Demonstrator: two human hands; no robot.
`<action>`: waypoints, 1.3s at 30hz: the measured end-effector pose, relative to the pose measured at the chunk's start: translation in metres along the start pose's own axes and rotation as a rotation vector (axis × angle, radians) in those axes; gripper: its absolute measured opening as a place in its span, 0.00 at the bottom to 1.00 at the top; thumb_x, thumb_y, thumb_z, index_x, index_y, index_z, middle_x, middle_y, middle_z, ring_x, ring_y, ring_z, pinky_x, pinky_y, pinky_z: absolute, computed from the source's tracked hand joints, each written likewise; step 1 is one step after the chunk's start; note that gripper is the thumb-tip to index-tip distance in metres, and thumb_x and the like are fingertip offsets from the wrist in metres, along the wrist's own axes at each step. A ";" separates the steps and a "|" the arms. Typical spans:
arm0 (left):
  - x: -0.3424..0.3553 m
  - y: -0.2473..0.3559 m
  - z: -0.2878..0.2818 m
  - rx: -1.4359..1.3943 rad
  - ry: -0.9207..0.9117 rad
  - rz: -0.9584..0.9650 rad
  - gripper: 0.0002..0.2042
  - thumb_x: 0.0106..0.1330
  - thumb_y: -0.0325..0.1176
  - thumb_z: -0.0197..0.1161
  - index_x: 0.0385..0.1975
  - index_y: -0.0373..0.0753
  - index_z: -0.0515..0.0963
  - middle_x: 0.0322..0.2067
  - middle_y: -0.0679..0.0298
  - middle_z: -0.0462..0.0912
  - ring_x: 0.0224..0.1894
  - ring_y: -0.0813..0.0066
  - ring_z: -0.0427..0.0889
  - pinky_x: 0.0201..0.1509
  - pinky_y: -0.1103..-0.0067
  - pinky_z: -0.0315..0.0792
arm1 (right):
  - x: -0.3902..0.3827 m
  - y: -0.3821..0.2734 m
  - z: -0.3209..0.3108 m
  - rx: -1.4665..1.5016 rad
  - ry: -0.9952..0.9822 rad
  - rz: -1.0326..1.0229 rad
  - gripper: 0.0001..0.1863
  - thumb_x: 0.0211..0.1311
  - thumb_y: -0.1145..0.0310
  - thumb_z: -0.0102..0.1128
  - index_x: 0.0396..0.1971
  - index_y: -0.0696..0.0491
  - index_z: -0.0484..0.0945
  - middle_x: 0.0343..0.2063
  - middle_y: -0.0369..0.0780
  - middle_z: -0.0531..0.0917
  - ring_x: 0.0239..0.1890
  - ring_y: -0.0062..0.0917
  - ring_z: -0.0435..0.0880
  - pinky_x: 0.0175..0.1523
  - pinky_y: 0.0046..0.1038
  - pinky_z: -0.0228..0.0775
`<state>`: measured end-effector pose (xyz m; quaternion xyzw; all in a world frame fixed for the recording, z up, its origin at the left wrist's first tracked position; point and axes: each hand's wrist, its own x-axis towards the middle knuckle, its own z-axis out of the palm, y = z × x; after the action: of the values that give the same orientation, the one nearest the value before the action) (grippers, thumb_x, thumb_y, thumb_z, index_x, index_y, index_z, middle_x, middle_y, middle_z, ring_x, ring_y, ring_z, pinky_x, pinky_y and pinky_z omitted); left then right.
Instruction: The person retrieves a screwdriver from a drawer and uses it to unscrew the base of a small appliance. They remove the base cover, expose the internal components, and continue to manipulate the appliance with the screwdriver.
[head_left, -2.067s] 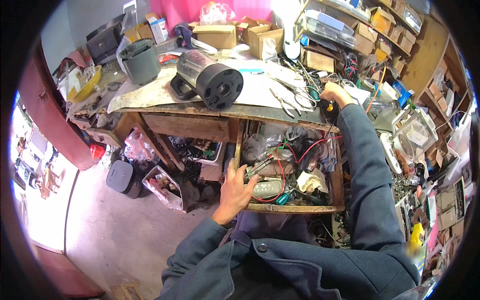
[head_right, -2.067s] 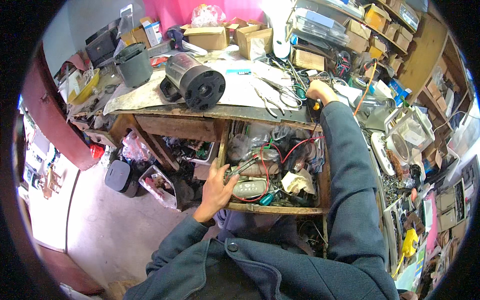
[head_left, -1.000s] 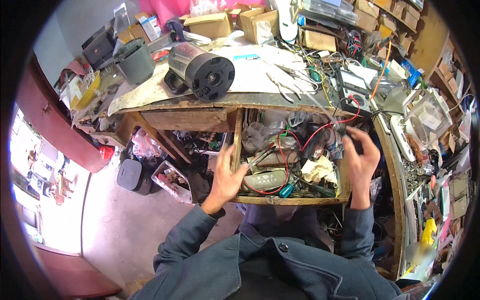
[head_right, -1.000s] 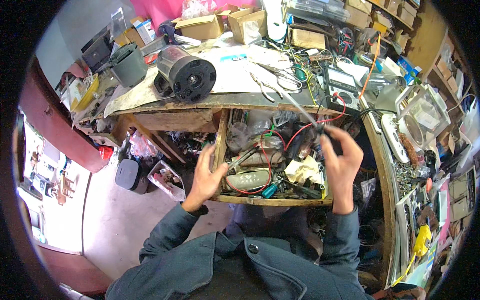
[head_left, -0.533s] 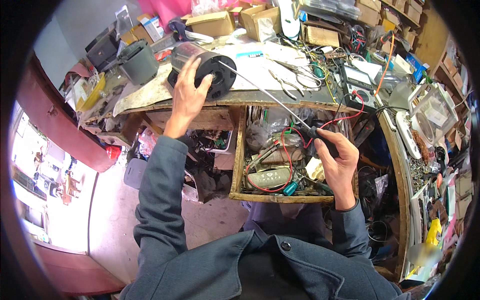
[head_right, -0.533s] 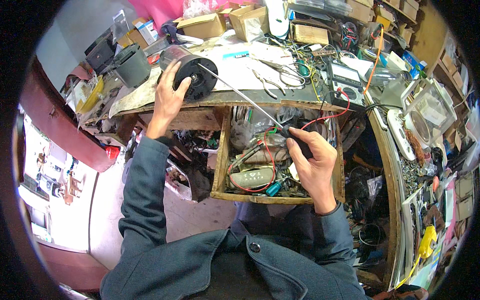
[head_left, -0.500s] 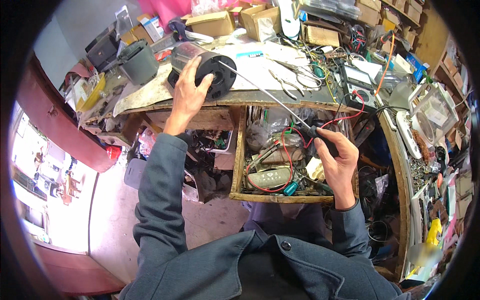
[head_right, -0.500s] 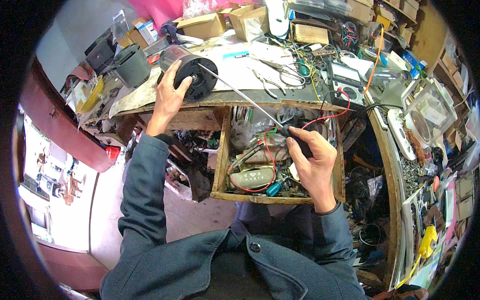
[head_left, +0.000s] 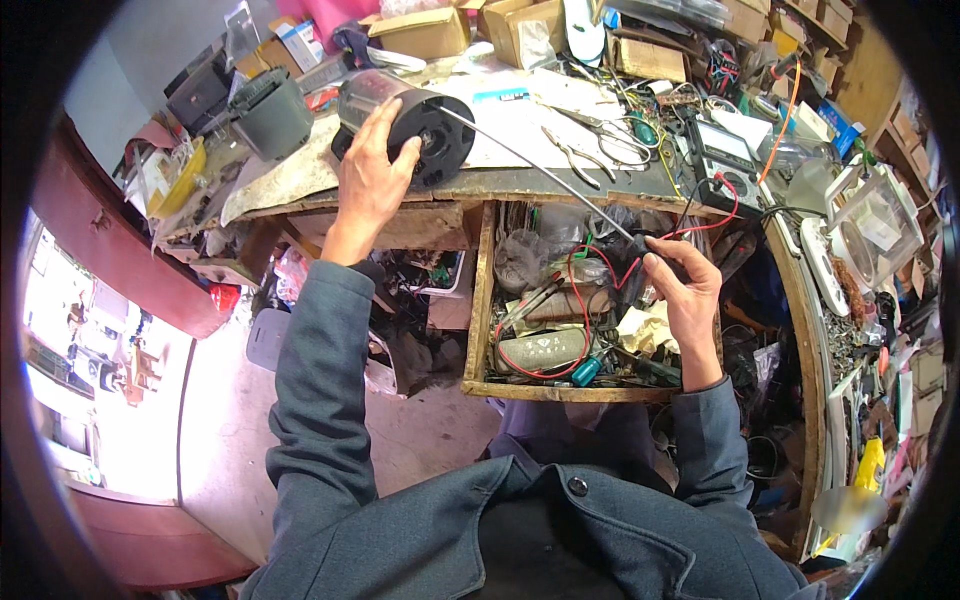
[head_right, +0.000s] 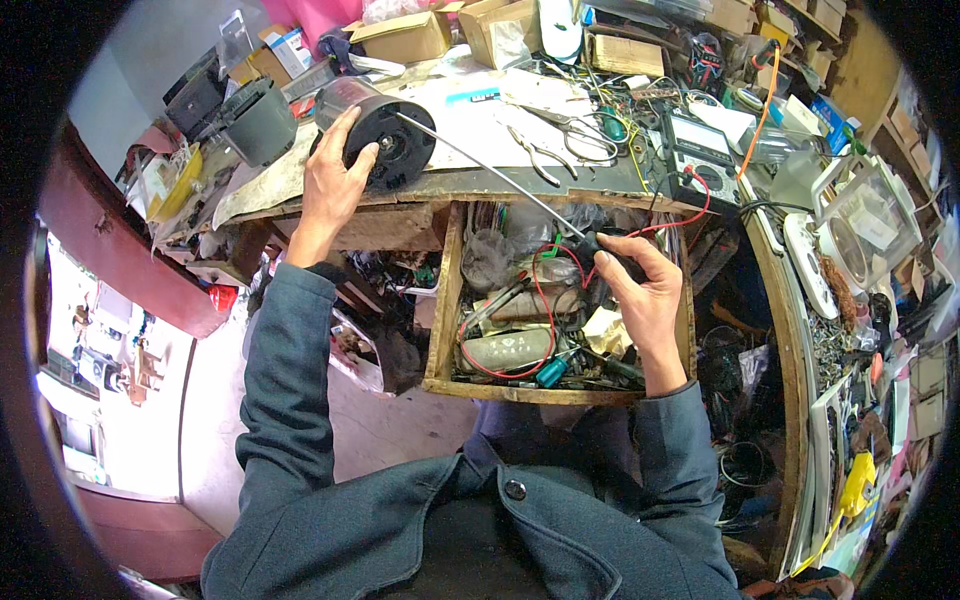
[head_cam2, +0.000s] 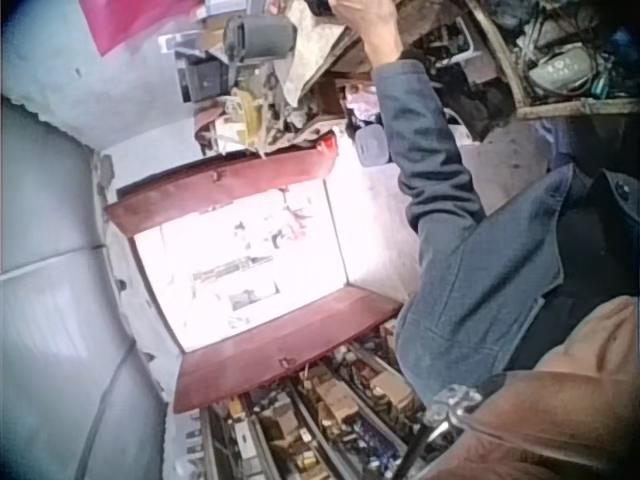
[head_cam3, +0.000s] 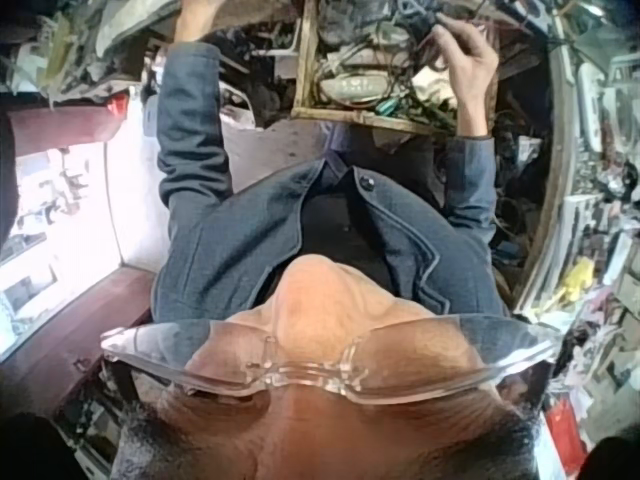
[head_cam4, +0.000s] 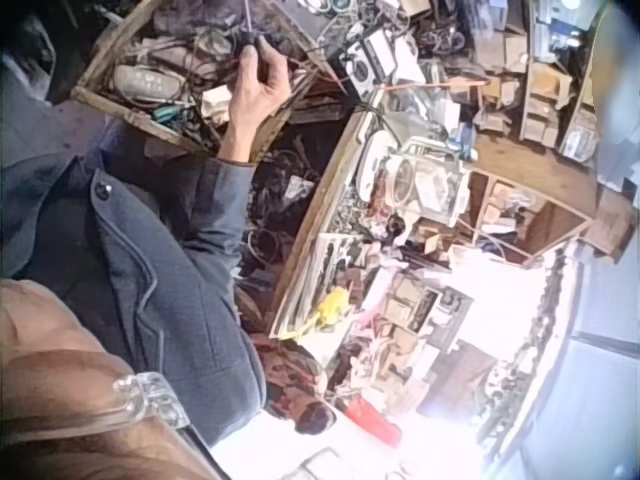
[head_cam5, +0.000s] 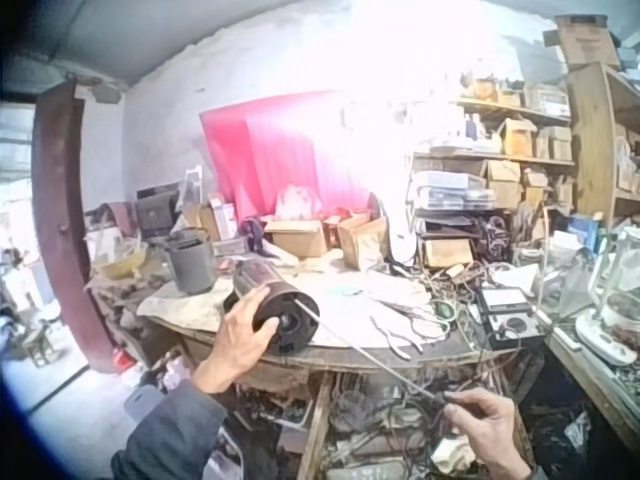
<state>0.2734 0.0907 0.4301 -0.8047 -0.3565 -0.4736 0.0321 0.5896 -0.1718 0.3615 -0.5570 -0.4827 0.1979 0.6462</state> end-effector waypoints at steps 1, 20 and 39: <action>0.000 0.000 0.001 -0.001 0.004 0.005 0.27 0.67 0.35 0.67 0.65 0.34 0.73 0.64 0.46 0.77 0.65 0.52 0.77 0.70 0.67 0.69 | 0.002 0.002 -0.001 0.003 -0.004 -0.022 0.11 0.63 0.76 0.72 0.45 0.59 0.87 0.36 0.34 0.87 0.37 0.12 0.80 0.42 0.18 0.71; -0.004 -0.001 0.007 0.028 0.035 0.006 0.29 0.65 0.33 0.69 0.66 0.35 0.72 0.65 0.47 0.76 0.67 0.54 0.76 0.72 0.67 0.67 | -0.022 -0.090 0.022 -0.564 -0.081 -0.683 0.17 0.56 0.78 0.69 0.47 0.57 0.83 0.29 0.43 0.82 0.28 0.35 0.84 0.31 0.30 0.75; -0.002 0.011 0.006 -0.007 0.083 -0.018 0.27 0.63 0.35 0.67 0.63 0.34 0.74 0.63 0.47 0.77 0.68 0.51 0.74 0.73 0.67 0.66 | 0.003 -0.144 0.014 -0.462 -0.051 -0.776 0.22 0.68 0.55 0.64 0.49 0.60 0.83 0.38 0.44 0.82 0.31 0.26 0.83 0.34 0.22 0.72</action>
<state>0.2840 0.0837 0.4287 -0.7813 -0.3604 -0.5080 0.0399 0.5383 -0.2057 0.4927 -0.4595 -0.7029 -0.1584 0.5193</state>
